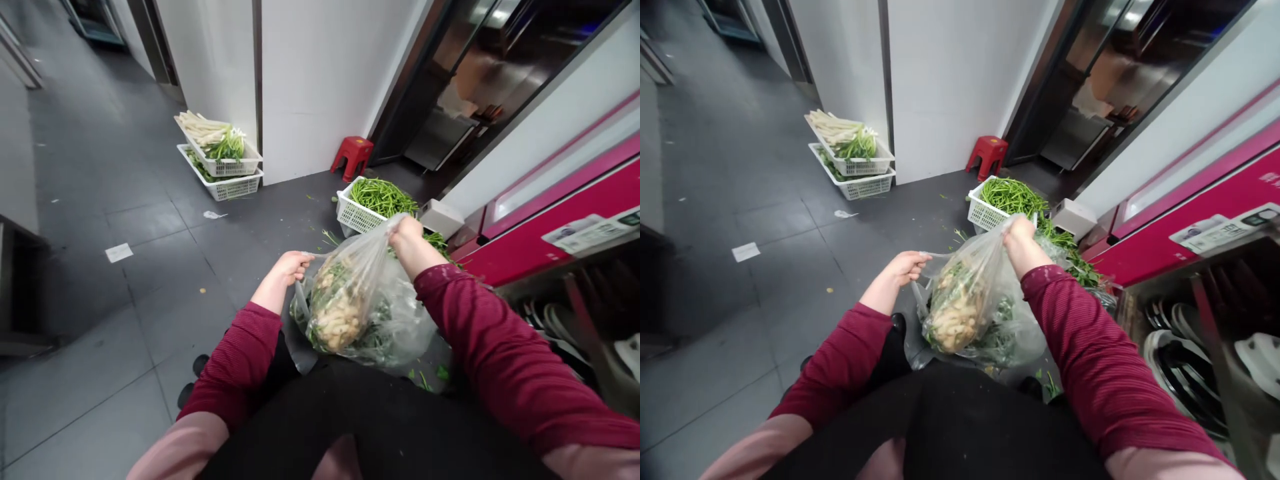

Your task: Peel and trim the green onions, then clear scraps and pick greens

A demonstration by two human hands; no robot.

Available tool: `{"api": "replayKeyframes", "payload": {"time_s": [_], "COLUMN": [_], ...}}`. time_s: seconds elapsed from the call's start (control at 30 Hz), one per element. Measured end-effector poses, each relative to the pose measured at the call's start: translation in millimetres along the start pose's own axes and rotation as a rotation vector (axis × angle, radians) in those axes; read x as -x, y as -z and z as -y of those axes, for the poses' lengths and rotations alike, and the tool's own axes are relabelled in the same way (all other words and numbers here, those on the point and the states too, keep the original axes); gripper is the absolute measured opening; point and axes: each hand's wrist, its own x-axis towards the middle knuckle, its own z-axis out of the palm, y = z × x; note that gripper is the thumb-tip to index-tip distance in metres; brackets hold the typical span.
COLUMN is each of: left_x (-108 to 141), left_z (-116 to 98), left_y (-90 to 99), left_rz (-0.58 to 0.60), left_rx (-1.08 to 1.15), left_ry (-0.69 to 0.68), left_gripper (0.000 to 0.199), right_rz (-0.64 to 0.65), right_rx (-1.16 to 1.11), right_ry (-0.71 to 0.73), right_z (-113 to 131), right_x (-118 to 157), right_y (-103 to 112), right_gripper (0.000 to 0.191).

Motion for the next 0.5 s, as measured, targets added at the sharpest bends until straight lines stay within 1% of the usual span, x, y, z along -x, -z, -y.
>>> {"api": "replayKeyframes", "payload": {"time_s": [0.07, 0.13, 0.2, 0.23, 0.3, 0.33, 0.37, 0.4, 0.43, 0.47, 0.5], "left_x": [7, 14, 18, 19, 17, 14, 10, 6, 3, 1, 2], "left_z": [0, 4, 8, 9, 9, 8, 6, 4, 2, 1, 2], "left_y": [-0.2, -4.6, -11.6, -15.4, -22.5, -25.6, -28.5, -31.2, -34.2, -37.7, -42.0], "left_rz": [0.09, 0.216, 0.313, 0.334, 0.347, 0.338, 0.319, 0.29, 0.249, 0.201, 0.152], "left_rx": [-0.009, 0.007, 0.073, 0.124, 0.231, 0.274, 0.299, 0.307, 0.305, 0.293, 0.271], "left_ry": [0.056, 0.102, 0.115, 0.107, 0.066, 0.027, -0.02, -0.073, -0.129, -0.182, -0.224], "left_gripper": [0.007, 0.011, 0.014, 0.015, 0.016, 0.017, 0.019, 0.022, 0.025, 0.028, 0.031], "right_rz": [-0.057, -0.082, -0.143, -0.18, -0.193, -0.15, -0.068, -0.014, 0.061, 0.239, 0.399], "right_rx": [0.011, 0.026, 0.023, 0.016, 0.022, 0.036, 0.07, 0.093, 0.124, 0.211, 0.315], "right_ry": [-0.011, 0.025, 0.037, 0.035, 0.037, 0.041, 0.037, 0.029, 0.018, 0.012, 0.006], "right_z": [5, 11, 15, 16, 13, 7, -1, -13, -26, -41, -56], "right_x": [-25, -40, -40, -32, 2, 25, 52, 81, 109, 135, 157], "right_y": [9, 15, 13, 8, -5, -12, -17, -19, -17, -11, 0], "right_gripper": [0.018, 0.021, 0.023, 0.024, 0.022, 0.02, 0.017, 0.016, 0.017, 0.02, 0.02]}}
